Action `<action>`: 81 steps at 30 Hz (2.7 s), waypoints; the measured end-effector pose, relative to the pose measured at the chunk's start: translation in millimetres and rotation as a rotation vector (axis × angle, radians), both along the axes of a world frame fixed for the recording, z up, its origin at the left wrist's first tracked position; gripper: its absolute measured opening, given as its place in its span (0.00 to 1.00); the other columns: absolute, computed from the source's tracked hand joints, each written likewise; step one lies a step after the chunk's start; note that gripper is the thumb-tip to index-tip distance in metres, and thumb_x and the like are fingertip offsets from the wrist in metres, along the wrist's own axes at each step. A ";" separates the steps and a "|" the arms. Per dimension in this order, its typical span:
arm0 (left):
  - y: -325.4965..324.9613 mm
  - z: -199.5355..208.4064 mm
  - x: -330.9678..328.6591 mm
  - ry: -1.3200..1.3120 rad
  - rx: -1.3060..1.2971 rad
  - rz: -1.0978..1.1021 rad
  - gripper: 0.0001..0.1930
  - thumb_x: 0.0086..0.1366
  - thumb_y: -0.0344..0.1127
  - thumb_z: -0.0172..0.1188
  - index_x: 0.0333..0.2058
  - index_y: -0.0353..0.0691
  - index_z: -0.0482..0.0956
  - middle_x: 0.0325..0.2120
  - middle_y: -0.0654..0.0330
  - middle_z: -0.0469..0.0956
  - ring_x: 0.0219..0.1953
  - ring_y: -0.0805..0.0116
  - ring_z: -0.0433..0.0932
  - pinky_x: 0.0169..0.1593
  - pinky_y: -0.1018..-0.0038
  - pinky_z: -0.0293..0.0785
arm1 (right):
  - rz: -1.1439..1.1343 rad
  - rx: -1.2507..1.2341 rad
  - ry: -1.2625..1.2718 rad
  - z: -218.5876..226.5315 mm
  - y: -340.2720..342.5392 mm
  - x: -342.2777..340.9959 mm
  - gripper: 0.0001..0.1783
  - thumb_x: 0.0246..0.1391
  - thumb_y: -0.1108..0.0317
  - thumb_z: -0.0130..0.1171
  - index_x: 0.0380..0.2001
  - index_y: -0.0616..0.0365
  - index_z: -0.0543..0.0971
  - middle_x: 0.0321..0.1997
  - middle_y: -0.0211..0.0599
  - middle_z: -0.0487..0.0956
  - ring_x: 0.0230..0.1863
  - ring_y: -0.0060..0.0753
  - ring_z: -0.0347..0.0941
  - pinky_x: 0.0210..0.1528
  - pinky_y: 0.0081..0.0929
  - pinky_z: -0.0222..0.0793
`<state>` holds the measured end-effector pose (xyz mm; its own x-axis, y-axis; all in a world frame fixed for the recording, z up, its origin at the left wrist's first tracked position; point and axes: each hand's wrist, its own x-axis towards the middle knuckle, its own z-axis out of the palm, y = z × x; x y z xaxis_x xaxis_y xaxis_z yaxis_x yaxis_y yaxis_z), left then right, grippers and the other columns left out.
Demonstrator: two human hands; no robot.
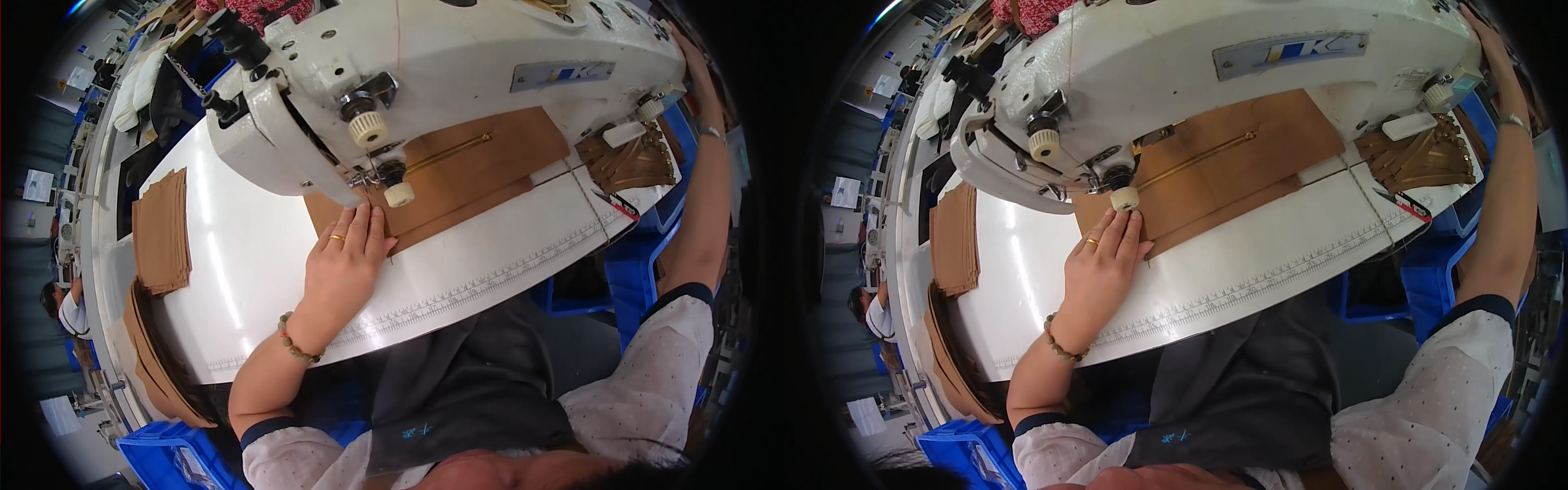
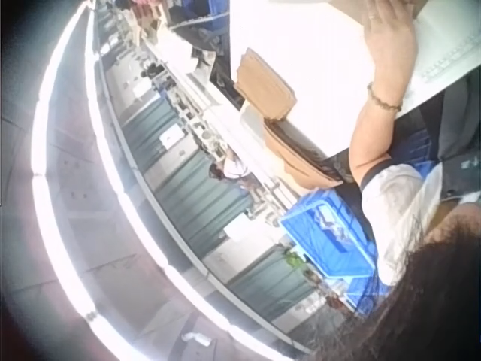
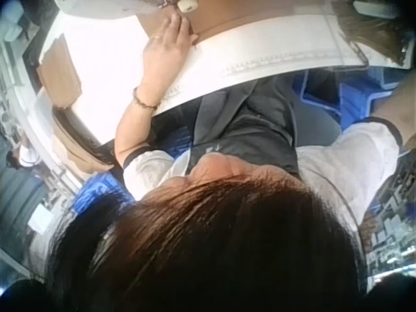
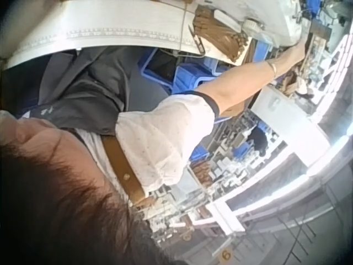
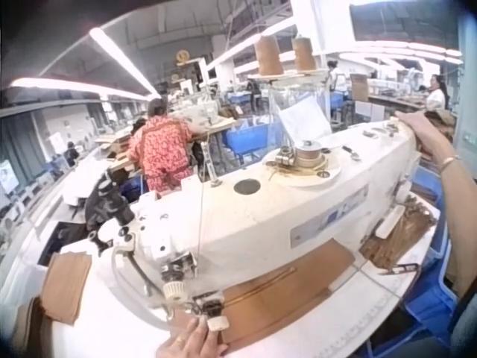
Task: Sewing a zipper into a leather piece to construct a pouch using an industrial sewing machine.
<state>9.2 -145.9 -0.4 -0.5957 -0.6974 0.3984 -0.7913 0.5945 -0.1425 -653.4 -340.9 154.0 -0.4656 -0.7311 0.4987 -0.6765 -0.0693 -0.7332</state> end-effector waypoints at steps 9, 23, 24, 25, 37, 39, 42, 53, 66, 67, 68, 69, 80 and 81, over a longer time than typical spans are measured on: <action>-2.2 20.4 -15.3 -0.237 -0.004 -0.004 0.22 0.59 0.29 0.62 0.52 0.31 0.81 0.51 0.47 0.83 0.49 0.55 0.86 0.49 0.67 0.84 | -0.112 -0.240 -0.532 -108.8 51.7 1.3 0.40 0.69 0.39 0.53 0.65 0.66 0.74 0.63 0.45 0.78 0.61 0.35 0.76 0.65 0.31 0.69; -24.4 3.0 -53.9 -0.245 -0.114 0.088 0.21 0.56 0.28 0.60 0.50 0.31 0.83 0.33 0.56 0.80 0.27 0.68 0.84 0.32 0.74 0.82 | 0.047 -0.200 -0.283 -110.0 46.1 -28.3 0.37 0.73 0.41 0.45 0.68 0.62 0.72 0.67 0.44 0.77 0.63 0.38 0.75 0.68 0.33 0.64; -25.8 2.5 -53.2 -0.213 -0.131 0.062 0.21 0.54 0.28 0.61 0.49 0.30 0.84 0.23 0.59 0.78 0.24 0.68 0.82 0.32 0.73 0.81 | -0.049 -0.053 0.069 -79.9 47.4 -33.3 0.36 0.73 0.41 0.45 0.67 0.60 0.73 0.65 0.43 0.79 0.62 0.37 0.77 0.67 0.33 0.65; -27.1 2.3 -52.8 -0.182 -0.148 0.036 0.21 0.52 0.28 0.62 0.47 0.29 0.85 0.13 0.61 0.76 0.21 0.68 0.81 0.31 0.73 0.81 | -0.199 0.039 0.364 -52.4 48.2 -28.7 0.35 0.73 0.41 0.46 0.66 0.59 0.75 0.63 0.43 0.80 0.60 0.35 0.78 0.66 0.32 0.66; -11.5 34.1 -55.1 0.049 -0.068 0.059 0.20 0.56 0.27 0.62 0.49 0.41 0.82 0.33 0.65 0.84 0.20 0.67 0.78 0.22 0.73 0.74 | 1.505 -0.108 0.677 -112.9 183.6 377.3 0.19 0.59 0.60 0.65 0.49 0.59 0.83 0.50 0.42 0.83 0.53 0.46 0.80 0.58 0.42 0.76; -7.6 34.1 -53.9 0.060 -0.082 0.036 0.20 0.57 0.27 0.62 0.50 0.40 0.82 0.36 0.64 0.85 0.22 0.67 0.81 0.24 0.73 0.76 | 1.414 -0.004 0.735 -132.6 162.9 398.9 0.19 0.60 0.60 0.64 0.51 0.58 0.83 0.52 0.43 0.83 0.56 0.46 0.79 0.62 0.42 0.73; -7.7 25.7 -45.8 0.119 -0.094 -0.070 0.22 0.57 0.26 0.62 0.53 0.38 0.81 0.44 0.59 0.86 0.32 0.63 0.85 0.33 0.72 0.81 | 1.158 0.088 0.821 -147.7 130.6 390.2 0.19 0.60 0.59 0.64 0.51 0.57 0.83 0.50 0.42 0.83 0.55 0.46 0.79 0.60 0.41 0.73; -4.1 6.7 -14.0 0.002 0.074 -0.032 0.25 0.59 0.27 0.60 0.58 0.32 0.78 0.53 0.48 0.81 0.56 0.51 0.82 0.52 0.62 0.81 | 1.252 0.895 1.021 -26.2 204.9 339.5 0.22 0.51 0.54 0.73 0.45 0.55 0.84 0.51 0.45 0.81 0.53 0.43 0.78 0.50 0.39 0.75; -40.4 61.4 3.4 0.242 0.772 0.004 0.06 0.67 0.26 0.58 0.41 0.32 0.80 0.31 0.48 0.81 0.35 0.48 0.84 0.40 0.58 0.79 | 1.211 0.359 0.608 -114.3 123.7 425.9 0.11 0.53 0.68 0.65 0.34 0.65 0.80 0.40 0.48 0.77 0.45 0.54 0.77 0.48 0.47 0.75; -39.3 58.0 3.6 0.263 0.725 -0.010 0.06 0.66 0.25 0.59 0.40 0.32 0.80 0.30 0.49 0.81 0.36 0.49 0.84 0.39 0.58 0.79 | 1.219 0.374 0.619 -115.2 125.4 427.3 0.11 0.53 0.68 0.65 0.34 0.65 0.80 0.40 0.48 0.77 0.45 0.54 0.77 0.48 0.47 0.75; -37.0 53.9 3.4 0.265 0.726 -0.009 0.06 0.66 0.25 0.59 0.40 0.32 0.80 0.30 0.49 0.81 0.36 0.49 0.84 0.39 0.58 0.79 | 1.187 0.351 0.592 -116.2 128.1 428.7 0.09 0.53 0.69 0.64 0.33 0.64 0.80 0.38 0.48 0.76 0.42 0.53 0.76 0.46 0.48 0.75; -33.6 49.2 3.0 0.257 0.588 -0.056 0.06 0.65 0.26 0.61 0.40 0.33 0.81 0.31 0.51 0.82 0.35 0.51 0.85 0.40 0.60 0.79 | 1.153 0.351 0.572 -117.8 130.9 429.9 0.08 0.53 0.70 0.64 0.32 0.64 0.79 0.37 0.48 0.76 0.40 0.53 0.76 0.45 0.48 0.74; 56.0 8.2 51.4 0.230 0.303 -0.027 0.21 0.59 0.35 0.69 0.51 0.38 0.82 0.52 0.54 0.80 0.55 0.52 0.78 0.60 0.57 0.73 | 1.127 -0.009 0.634 -147.2 140.6 444.2 0.14 0.47 0.68 0.69 0.37 0.63 0.80 0.41 0.41 0.76 0.45 0.48 0.73 0.49 0.42 0.71; 45.8 6.3 56.8 0.246 0.319 0.054 0.19 0.60 0.34 0.69 0.50 0.37 0.82 0.52 0.54 0.80 0.54 0.51 0.78 0.61 0.56 0.71 | 1.116 0.012 0.636 -146.3 140.7 445.2 0.15 0.48 0.67 0.69 0.38 0.63 0.81 0.41 0.41 0.76 0.45 0.48 0.72 0.50 0.42 0.71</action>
<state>65.9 -100.1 5.8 -0.4687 -0.8368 0.2832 -0.8102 0.5349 0.2396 -208.1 -200.1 7.7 0.7151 -0.5752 0.3972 -0.4862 -0.8175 -0.3086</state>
